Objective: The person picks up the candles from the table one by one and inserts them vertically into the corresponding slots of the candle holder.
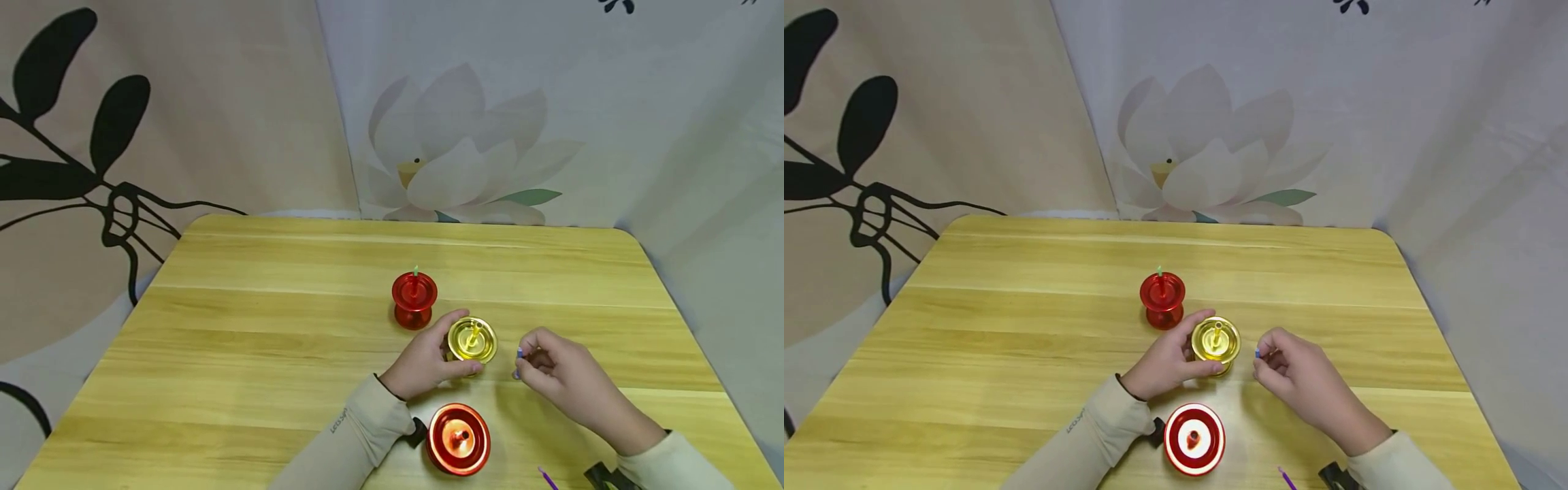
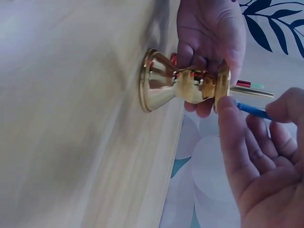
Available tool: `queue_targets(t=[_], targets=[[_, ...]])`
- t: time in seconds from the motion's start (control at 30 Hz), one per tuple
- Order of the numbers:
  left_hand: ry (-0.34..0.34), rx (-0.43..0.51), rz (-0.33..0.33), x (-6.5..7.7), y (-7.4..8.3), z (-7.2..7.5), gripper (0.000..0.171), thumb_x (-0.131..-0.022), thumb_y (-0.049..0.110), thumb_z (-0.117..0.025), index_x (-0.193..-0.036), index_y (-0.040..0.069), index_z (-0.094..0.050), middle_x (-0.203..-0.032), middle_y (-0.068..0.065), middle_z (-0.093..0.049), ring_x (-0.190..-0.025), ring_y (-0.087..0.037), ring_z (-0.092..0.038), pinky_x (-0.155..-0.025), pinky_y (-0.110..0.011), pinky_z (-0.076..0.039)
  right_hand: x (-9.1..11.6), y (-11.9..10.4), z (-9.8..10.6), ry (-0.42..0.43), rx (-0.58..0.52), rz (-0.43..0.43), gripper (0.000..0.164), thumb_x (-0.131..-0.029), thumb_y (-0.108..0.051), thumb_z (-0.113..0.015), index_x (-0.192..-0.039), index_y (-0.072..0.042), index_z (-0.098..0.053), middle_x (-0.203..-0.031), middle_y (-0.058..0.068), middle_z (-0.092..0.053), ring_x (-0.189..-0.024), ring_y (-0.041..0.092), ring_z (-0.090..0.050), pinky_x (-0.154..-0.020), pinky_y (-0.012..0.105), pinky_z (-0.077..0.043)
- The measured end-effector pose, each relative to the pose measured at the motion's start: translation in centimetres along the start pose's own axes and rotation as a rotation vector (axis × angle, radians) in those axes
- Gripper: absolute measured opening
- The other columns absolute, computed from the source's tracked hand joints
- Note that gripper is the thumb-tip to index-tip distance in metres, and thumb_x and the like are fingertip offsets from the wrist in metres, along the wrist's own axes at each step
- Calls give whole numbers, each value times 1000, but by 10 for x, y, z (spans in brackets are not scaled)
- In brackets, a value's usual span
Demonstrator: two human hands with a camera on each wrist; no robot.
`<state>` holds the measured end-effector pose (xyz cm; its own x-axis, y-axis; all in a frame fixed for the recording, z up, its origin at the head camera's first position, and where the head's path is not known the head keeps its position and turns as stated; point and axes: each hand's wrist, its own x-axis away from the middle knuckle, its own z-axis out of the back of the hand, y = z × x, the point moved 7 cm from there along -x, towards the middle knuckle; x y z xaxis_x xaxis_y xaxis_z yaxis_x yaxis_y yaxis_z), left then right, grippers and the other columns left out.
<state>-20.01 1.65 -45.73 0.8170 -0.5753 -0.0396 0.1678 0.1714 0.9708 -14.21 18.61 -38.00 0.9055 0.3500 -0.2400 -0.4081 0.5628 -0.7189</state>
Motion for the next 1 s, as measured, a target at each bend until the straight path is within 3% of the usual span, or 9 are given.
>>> queue_targets(t=[0.23, 0.47, 0.73, 1.0], targets=[[-7, 11, 0, 0, 1, 0, 89, -85, 25, -84, -156, 8, -33, -123, -2, -66, -102, -5, -65, -85, -24, -54, -8, -7, -1, 5, -9, 13, 21, -91, 7, -67, -96, -11, -56, -82, -5, -65, -70, 7, -67, -58, 23, -56], [-11, 39, 2, 0, 1, 0, 88, -85, 23, -83, -156, 8, -32, -125, -3, -66, -105, -6, -64, -86, -25, -55, -16, -13, 1, 32, -5, -13, 18, -95, 2, -64, -100, -13, -56, -77, -7, -66, -62, 2, -62, -47, 24, -46], [-8, 46, 1, 0, 2, 1, 87, -85, 22, -83, -155, 7, -33, -127, -2, -64, -107, -6, -64, -89, -27, -55, -34, -24, 4, 132, 103, 90, 24, -88, 6, -69, -95, -15, -59, -87, -14, -63, -79, 4, -61, -69, 25, -55], [-16, 68, 2, 0, 3, 0, 86, -86, 19, -82, -155, 8, -32, -125, -2, -65, -105, -6, -64, -92, -40, -56, -43, -28, 3, 157, 96, 71, 22, -89, 6, -67, -94, -13, -58, -85, -12, -62, -77, 5, -61, -67, 25, -54]])
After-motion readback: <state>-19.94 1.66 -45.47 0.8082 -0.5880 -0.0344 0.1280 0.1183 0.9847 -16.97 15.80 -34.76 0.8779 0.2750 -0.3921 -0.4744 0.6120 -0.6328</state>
